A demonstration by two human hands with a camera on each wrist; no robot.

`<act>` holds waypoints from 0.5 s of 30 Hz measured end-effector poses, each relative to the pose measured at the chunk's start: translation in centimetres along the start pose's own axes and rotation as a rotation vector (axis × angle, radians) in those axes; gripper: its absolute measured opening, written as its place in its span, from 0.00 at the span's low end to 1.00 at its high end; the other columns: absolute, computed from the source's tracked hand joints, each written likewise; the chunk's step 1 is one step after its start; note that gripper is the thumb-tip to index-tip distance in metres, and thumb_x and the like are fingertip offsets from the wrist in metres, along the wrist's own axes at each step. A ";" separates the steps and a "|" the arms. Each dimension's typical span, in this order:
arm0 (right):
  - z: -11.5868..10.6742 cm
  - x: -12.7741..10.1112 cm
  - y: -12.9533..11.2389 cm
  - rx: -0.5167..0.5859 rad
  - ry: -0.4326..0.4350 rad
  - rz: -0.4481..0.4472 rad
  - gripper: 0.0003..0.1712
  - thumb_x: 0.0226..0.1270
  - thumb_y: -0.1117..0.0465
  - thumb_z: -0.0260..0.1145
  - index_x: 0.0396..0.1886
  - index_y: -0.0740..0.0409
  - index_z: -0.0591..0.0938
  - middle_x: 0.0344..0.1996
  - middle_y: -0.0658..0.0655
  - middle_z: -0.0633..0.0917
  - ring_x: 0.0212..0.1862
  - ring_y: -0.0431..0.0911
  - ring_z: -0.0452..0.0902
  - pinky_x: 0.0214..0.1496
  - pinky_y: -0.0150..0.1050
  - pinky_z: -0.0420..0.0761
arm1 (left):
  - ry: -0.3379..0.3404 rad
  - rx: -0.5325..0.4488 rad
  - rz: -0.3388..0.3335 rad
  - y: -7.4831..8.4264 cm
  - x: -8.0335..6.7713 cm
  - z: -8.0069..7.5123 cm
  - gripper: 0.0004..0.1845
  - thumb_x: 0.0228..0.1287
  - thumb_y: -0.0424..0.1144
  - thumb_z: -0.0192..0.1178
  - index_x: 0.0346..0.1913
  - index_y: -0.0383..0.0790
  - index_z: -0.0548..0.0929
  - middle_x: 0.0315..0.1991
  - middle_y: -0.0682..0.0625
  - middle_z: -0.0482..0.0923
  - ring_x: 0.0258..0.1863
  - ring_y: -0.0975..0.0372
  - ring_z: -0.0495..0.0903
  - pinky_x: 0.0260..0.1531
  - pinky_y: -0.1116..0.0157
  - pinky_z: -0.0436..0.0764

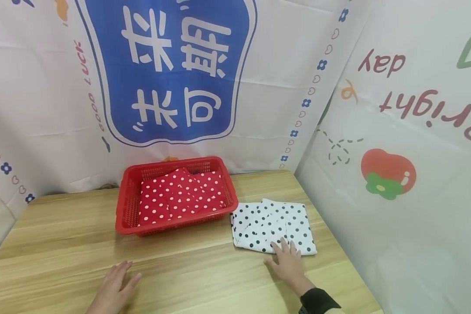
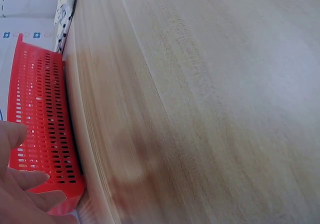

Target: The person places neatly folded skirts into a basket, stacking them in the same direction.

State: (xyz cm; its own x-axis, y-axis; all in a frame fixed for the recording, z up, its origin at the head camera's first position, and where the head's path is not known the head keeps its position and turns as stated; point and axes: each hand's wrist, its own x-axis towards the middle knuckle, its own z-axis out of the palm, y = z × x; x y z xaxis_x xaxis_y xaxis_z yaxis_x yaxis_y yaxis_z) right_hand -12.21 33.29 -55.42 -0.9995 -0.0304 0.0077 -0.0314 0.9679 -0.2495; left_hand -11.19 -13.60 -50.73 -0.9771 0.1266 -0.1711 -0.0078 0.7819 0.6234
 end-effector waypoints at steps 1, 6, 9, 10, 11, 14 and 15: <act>0.0 -0.2 -0.1 0.004 -0.001 0.005 0.37 0.66 0.40 0.61 0.65 0.61 0.74 0.67 0.73 0.65 0.67 0.77 0.53 0.60 0.77 0.53 | 0.001 0.000 -0.001 0.0 0.0 0.0 0.31 0.73 0.45 0.52 0.64 0.18 0.64 0.65 0.21 0.57 0.65 0.27 0.50 0.63 0.35 0.53; -0.2 -1.5 -0.5 0.020 0.002 -0.001 0.38 0.64 0.40 0.63 0.65 0.61 0.74 0.67 0.72 0.66 0.67 0.76 0.53 0.60 0.76 0.53 | 0.013 0.001 0.008 -0.1 -0.2 0.0 0.31 0.74 0.44 0.52 0.64 0.18 0.64 0.66 0.21 0.57 0.66 0.28 0.50 0.64 0.36 0.52; -0.2 -2.3 -0.7 0.017 0.005 -0.006 0.38 0.63 0.40 0.64 0.64 0.60 0.75 0.67 0.72 0.66 0.67 0.75 0.54 0.61 0.76 0.53 | 0.018 0.001 0.012 -0.1 -0.2 0.0 0.31 0.74 0.44 0.52 0.64 0.18 0.64 0.66 0.21 0.57 0.66 0.28 0.50 0.64 0.36 0.52; -0.1 -2.5 -0.7 0.019 0.006 -0.005 0.38 0.63 0.39 0.63 0.64 0.60 0.75 0.67 0.72 0.66 0.67 0.75 0.54 0.61 0.76 0.53 | 0.020 0.002 0.013 -0.1 -0.2 0.0 0.31 0.74 0.44 0.52 0.64 0.18 0.64 0.66 0.21 0.57 0.66 0.28 0.50 0.64 0.35 0.52; 0.0 -2.7 -0.8 0.022 0.011 -0.003 0.38 0.63 0.39 0.64 0.64 0.60 0.75 0.67 0.72 0.66 0.67 0.75 0.54 0.61 0.76 0.53 | 0.019 0.000 0.011 -0.1 -0.2 0.0 0.31 0.73 0.44 0.52 0.64 0.18 0.64 0.66 0.21 0.57 0.65 0.28 0.50 0.63 0.35 0.52; 0.1 -3.3 -0.9 0.038 0.022 0.000 0.39 0.62 0.37 0.64 0.63 0.60 0.76 0.67 0.71 0.67 0.67 0.75 0.55 0.61 0.76 0.53 | 0.012 -0.004 0.008 0.0 -0.3 -0.1 0.31 0.73 0.44 0.52 0.64 0.18 0.64 0.66 0.21 0.57 0.65 0.28 0.50 0.63 0.35 0.52; 0.1 -3.4 -1.0 0.047 0.024 0.000 0.39 0.62 0.37 0.64 0.63 0.60 0.76 0.66 0.71 0.67 0.67 0.75 0.55 0.61 0.76 0.53 | 0.016 -0.003 0.013 0.0 -0.3 -0.1 0.30 0.73 0.44 0.52 0.64 0.18 0.64 0.65 0.21 0.57 0.65 0.27 0.50 0.63 0.35 0.52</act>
State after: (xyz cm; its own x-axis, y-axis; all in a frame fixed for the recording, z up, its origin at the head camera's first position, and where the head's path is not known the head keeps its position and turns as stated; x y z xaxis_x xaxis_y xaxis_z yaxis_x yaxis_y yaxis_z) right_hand -8.75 32.45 -55.29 -0.9992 -0.0240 0.0307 -0.0320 0.9552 -0.2942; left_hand -10.89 -13.74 -50.62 -0.9804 0.1270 -0.1508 0.0044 0.7786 0.6274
